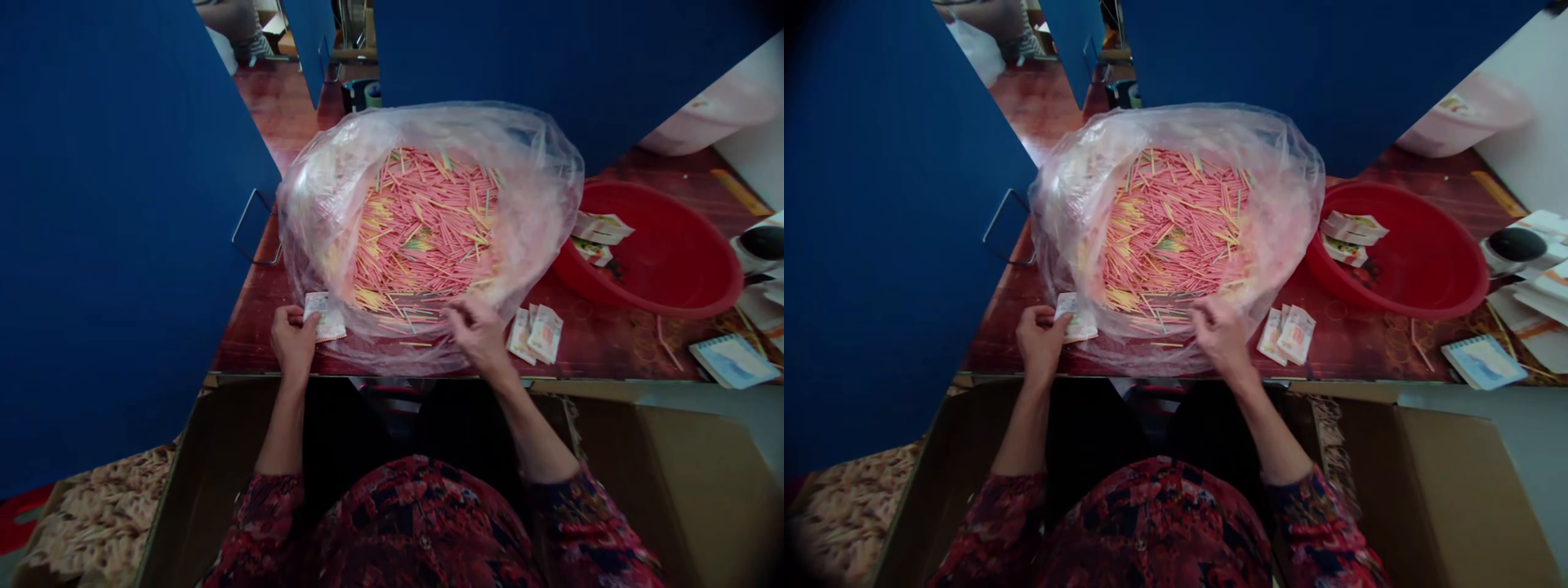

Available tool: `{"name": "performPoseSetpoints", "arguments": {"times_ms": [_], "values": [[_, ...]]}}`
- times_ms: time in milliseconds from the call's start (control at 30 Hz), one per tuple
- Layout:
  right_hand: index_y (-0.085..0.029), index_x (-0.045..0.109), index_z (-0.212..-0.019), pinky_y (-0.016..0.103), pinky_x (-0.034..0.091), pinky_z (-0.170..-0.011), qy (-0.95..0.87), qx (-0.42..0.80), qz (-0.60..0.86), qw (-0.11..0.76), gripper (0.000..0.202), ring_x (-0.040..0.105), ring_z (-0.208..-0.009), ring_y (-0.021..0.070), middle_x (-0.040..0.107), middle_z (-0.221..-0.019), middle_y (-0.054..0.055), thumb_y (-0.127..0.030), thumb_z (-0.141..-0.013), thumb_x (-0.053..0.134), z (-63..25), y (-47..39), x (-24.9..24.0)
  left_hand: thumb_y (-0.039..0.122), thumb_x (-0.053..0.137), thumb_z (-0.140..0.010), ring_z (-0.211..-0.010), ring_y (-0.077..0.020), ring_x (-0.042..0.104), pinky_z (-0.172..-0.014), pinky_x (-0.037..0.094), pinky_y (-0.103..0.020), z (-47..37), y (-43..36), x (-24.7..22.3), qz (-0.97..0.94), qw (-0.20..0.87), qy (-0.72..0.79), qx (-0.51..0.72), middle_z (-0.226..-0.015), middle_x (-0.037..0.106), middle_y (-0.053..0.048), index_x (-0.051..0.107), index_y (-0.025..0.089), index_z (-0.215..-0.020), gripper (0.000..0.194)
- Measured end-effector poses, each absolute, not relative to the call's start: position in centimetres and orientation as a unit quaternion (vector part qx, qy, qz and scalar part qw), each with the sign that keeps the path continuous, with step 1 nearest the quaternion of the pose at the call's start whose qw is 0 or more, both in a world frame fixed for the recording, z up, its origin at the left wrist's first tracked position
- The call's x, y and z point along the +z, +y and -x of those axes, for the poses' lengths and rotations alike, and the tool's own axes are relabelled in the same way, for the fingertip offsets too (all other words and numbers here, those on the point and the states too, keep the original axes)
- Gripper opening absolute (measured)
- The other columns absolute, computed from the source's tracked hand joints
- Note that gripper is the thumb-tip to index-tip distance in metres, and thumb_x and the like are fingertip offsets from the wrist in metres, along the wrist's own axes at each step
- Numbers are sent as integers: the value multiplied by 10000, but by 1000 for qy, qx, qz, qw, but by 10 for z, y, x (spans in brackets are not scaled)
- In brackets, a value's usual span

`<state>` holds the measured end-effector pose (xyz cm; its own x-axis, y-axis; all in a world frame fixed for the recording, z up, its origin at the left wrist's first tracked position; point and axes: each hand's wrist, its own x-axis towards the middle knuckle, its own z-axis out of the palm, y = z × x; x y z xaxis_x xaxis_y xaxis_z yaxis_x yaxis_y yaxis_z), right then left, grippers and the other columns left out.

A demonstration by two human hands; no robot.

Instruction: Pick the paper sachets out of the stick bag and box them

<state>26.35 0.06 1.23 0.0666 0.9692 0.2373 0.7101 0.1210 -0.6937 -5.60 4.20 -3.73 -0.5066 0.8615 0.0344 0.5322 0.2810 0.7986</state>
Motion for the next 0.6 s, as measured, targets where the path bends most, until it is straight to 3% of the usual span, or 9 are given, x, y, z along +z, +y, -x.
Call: {"name": "performPoseSetpoints", "arguments": {"times_ms": [100, 267, 600], "values": [[-184, 671, -1012, 297, 467, -770, -730, 206, 605, 241, 197, 621, -896, 202, 669, -1011, 86, -265, -966, 498, -201, 24, 10, 346, 738, -693, -688, -160, 591, -654, 483, -276, 60, 41, -43, -427, 250, 750, 439, -765, 613, 12, 619, 181, -914, 300], [-132, 644, -1160, 350, 438, -765, -763, 98, 637, 58, 286, 591, -959, 268, 606, -1138, 167, -218, -991, 429, -146, 54, -1, 420, 694, -751, -675, -171, 602, -630, 461, -270, 65, 33, -42, -442, 279, 725, 449, -734, 655, -10, 683, 161, -879, 289], [-120, 597, -1197, 401, 370, -862, -764, 57, 641, 41, 315, 514, -1047, 289, 575, -1159, 192, -193, -1039, 335, -145, 59, -22, 406, 593, -890, -935, -257, 669, -912, 499, -394, 61, 25, -24, -533, 146, 727, 408, -1000, 745, -110, 769, 191, -949, 284]]}}
